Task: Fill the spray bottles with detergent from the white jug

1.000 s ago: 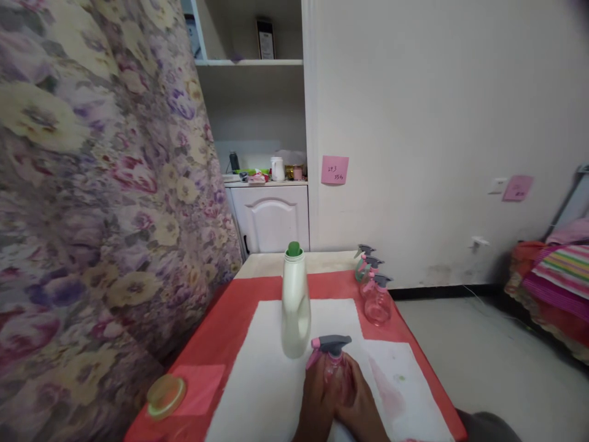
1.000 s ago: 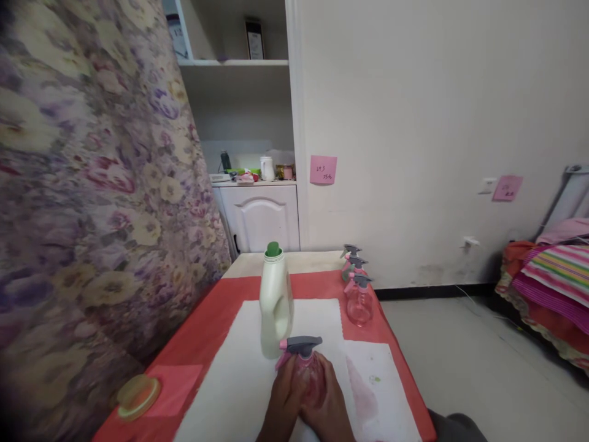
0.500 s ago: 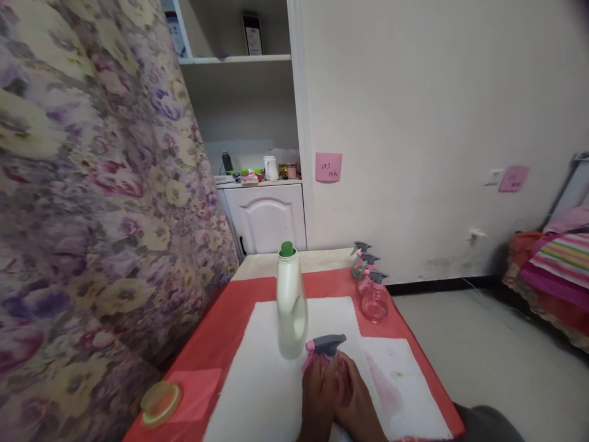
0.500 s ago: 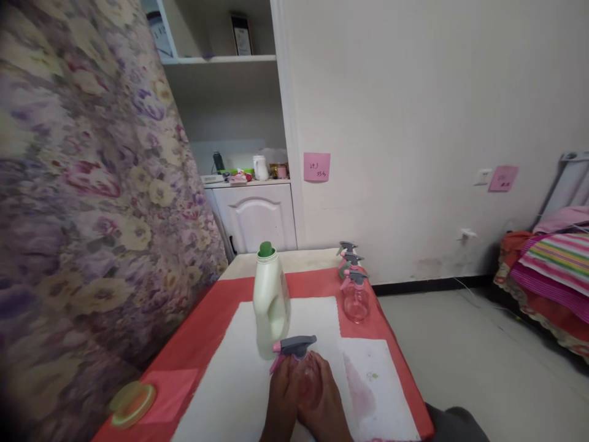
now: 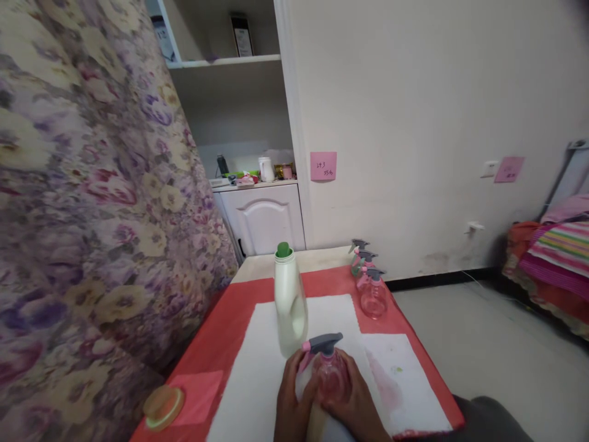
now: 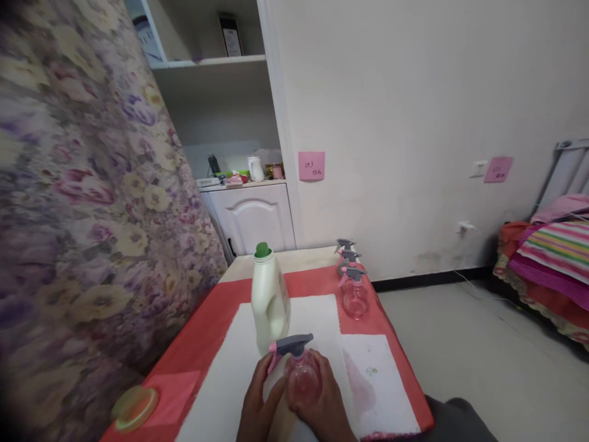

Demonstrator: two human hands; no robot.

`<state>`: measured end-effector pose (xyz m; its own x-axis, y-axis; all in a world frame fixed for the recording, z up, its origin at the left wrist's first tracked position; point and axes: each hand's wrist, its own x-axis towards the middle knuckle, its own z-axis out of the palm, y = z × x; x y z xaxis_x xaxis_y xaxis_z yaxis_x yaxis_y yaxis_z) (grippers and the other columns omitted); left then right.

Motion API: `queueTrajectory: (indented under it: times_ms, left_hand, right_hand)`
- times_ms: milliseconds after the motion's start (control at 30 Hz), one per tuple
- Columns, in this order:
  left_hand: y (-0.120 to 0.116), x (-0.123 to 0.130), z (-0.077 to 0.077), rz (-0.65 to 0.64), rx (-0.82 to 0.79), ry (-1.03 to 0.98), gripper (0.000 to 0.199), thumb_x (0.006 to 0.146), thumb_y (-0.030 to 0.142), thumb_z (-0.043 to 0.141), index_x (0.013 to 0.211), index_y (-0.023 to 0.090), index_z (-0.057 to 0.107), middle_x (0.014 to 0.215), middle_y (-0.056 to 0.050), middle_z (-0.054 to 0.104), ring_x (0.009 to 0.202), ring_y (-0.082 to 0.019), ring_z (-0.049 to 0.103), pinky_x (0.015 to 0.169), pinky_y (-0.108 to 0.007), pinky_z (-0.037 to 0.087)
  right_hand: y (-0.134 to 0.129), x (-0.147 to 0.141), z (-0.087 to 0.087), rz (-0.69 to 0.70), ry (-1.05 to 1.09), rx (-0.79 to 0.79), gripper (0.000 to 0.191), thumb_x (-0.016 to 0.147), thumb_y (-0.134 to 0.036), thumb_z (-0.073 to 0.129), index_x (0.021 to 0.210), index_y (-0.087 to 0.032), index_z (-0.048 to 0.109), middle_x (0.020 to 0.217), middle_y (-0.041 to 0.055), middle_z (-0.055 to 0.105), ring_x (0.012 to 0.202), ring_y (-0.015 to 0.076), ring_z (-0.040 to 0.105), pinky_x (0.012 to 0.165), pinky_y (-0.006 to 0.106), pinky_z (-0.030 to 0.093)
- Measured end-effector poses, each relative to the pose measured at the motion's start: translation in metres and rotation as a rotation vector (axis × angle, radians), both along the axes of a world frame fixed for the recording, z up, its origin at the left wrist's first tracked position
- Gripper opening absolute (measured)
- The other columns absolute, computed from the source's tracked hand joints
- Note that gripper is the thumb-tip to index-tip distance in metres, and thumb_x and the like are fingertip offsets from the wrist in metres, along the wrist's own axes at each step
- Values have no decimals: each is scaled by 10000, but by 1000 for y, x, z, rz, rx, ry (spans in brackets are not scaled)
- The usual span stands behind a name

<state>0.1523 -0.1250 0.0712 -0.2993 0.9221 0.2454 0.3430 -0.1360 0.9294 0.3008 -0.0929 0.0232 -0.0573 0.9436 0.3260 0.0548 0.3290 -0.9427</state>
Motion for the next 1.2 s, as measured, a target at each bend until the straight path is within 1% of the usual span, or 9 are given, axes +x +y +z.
queueTrajectory:
  times_ms: [200, 300, 367, 500, 667, 767, 933, 1100, 1200]
  left_hand:
    - [1, 1, 54, -26, 50, 48, 479, 731, 390, 690, 1169, 214, 615, 1228, -91, 662, 1162, -286, 599, 1021, -422, 462]
    - [4, 10, 71, -82, 41, 83, 382, 755, 372, 676, 1103, 220, 640, 1134, -73, 704, 1065, -264, 644, 939, -382, 507]
    - [5, 16, 77, -126, 47, 79, 290, 791, 361, 642, 1042, 215, 653, 1081, -65, 722, 985, -240, 670, 875, -351, 529]
    - [8, 24, 79, -153, 50, 47, 237, 813, 335, 629, 1001, 193, 660, 1042, -73, 732, 878, -212, 685, 809, -329, 547]
    - [16, 23, 75, -210, 81, 14, 256, 827, 330, 633, 1025, 177, 688, 1003, -79, 727, 944, -220, 667, 845, -319, 535]
    - [18, 23, 76, -197, 76, 1, 256, 825, 362, 640, 987, 176, 708, 960, -72, 731, 883, -211, 670, 809, -303, 535]
    - [15, 30, 77, -143, 15, -69, 292, 806, 407, 644, 975, 175, 699, 895, -65, 748, 868, -228, 678, 778, -315, 547]
    - [8, 39, 76, -53, -19, -94, 318, 769, 391, 663, 1012, 186, 664, 1024, -82, 742, 961, -248, 670, 843, -332, 535]
    - [2, 40, 68, -64, -39, -80, 394, 768, 376, 664, 1115, 193, 628, 1124, -96, 716, 1016, -252, 660, 911, -348, 513]
  right_hand:
    - [2, 0, -7, 8, -1, -10, 801, 542, -160, 739, 1291, -245, 466, 1300, 73, 597, 1240, 294, 547, 1073, 399, 435]
    - [2, 1, -6, 16, 2, 6, 784, 554, -149, 721, 1290, -243, 468, 1285, 72, 606, 1231, 289, 555, 1066, 395, 442]
    - [2, 1, -7, 26, 6, 2, 785, 557, -134, 711, 1296, -240, 467, 1293, 72, 603, 1237, 284, 551, 1070, 390, 437]
    - [4, 1, -11, 14, 6, -32, 818, 530, -120, 709, 1302, -234, 467, 1307, 75, 598, 1261, 294, 532, 1088, 391, 417]
    - [5, -3, -17, -6, -9, -19, 829, 529, -129, 707, 1310, -231, 449, 1320, 82, 585, 1250, 296, 536, 1084, 400, 419]
    - [6, -5, -20, -57, -24, 4, 828, 512, -129, 698, 1298, -230, 460, 1294, 77, 602, 1224, 307, 557, 1070, 407, 435]
    - [7, -6, -17, -35, -59, 41, 806, 546, -133, 701, 1303, -221, 436, 1272, 94, 613, 1193, 309, 579, 1043, 443, 462]
    - [4, -6, -9, -69, -72, 20, 745, 582, -208, 735, 1277, -202, 468, 1236, 100, 636, 1146, 304, 615, 1001, 422, 501]
    - [5, -6, -11, -58, -57, 35, 720, 603, -240, 759, 1267, -220, 482, 1236, 92, 634, 1140, 289, 621, 1002, 396, 507]
